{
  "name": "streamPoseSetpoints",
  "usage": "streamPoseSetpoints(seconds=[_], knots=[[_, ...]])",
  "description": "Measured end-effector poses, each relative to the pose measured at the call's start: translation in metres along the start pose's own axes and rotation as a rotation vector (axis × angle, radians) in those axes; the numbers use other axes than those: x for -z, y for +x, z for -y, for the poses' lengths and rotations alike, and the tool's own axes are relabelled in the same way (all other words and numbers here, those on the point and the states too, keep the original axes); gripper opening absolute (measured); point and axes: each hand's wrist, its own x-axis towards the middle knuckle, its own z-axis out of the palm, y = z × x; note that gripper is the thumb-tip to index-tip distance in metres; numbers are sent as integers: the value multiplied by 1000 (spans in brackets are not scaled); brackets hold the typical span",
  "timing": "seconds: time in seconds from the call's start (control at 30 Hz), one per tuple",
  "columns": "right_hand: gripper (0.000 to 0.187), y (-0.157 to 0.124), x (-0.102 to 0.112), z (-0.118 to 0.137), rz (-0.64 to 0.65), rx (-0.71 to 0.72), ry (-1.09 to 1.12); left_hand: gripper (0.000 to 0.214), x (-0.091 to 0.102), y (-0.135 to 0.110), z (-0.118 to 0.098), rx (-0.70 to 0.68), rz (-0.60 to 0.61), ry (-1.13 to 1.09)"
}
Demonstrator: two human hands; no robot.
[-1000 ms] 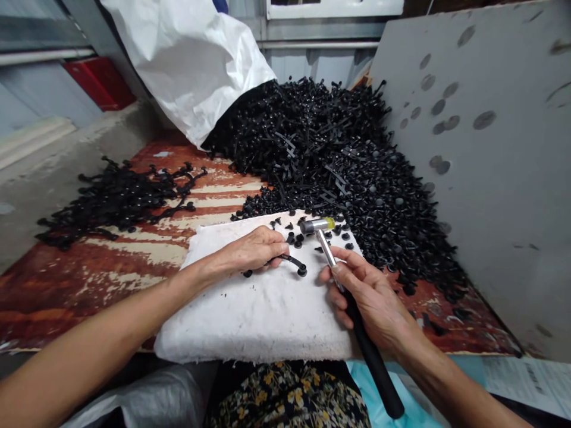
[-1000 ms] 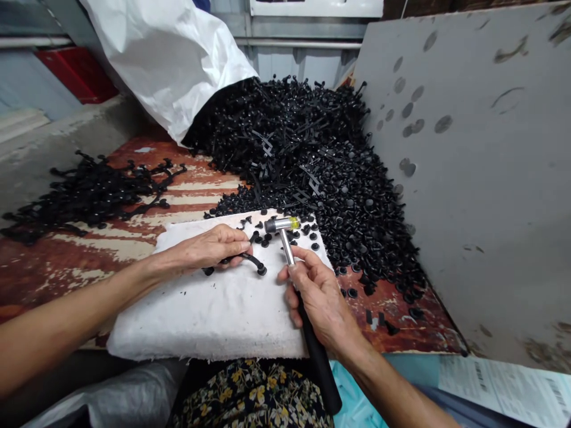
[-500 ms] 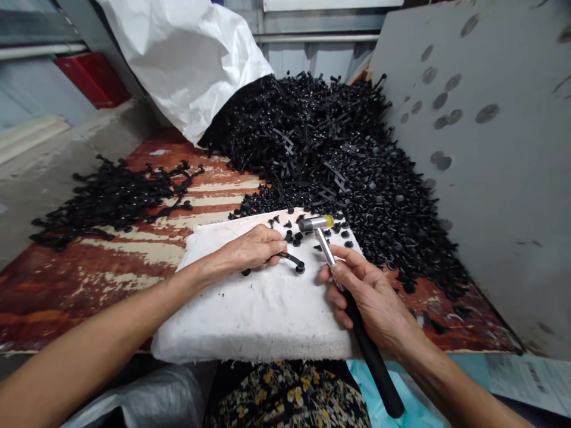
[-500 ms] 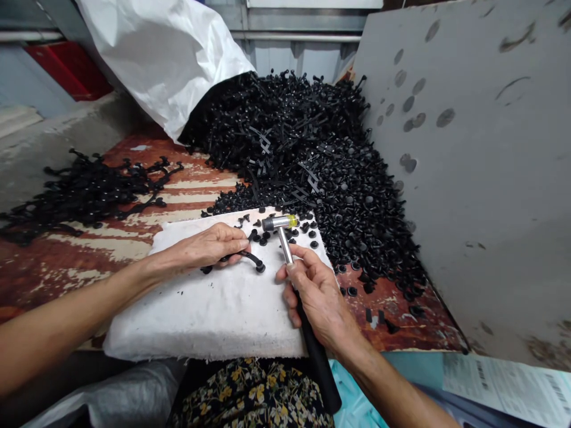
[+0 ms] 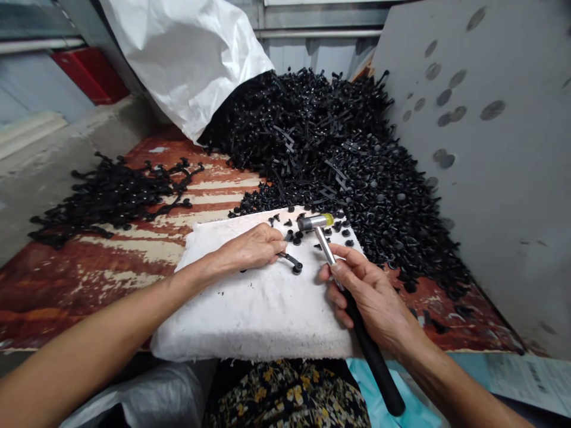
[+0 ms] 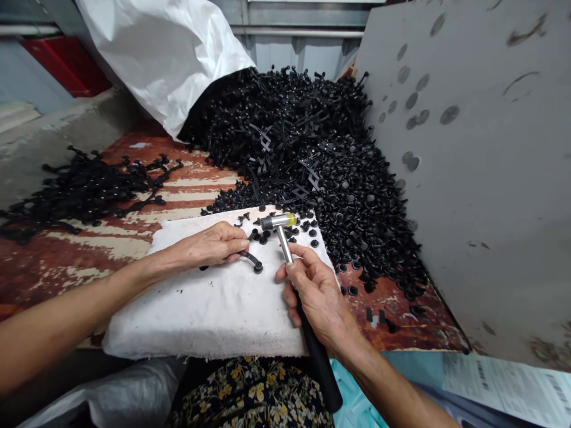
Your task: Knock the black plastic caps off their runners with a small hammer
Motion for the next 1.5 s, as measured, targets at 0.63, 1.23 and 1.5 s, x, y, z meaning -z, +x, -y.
streamPoseSetpoints(seconds=[0.63, 1.23, 1.5], knots=[[48, 14, 15, 10, 17, 912, -1232, 32, 2, 3, -1, 62, 35, -66], [53, 12, 14, 15, 54, 957, -1386, 31, 7, 0, -4, 80, 51, -67], [54, 13, 9, 17, 49, 955, -1403, 28, 7, 3, 0, 75, 53, -79]])
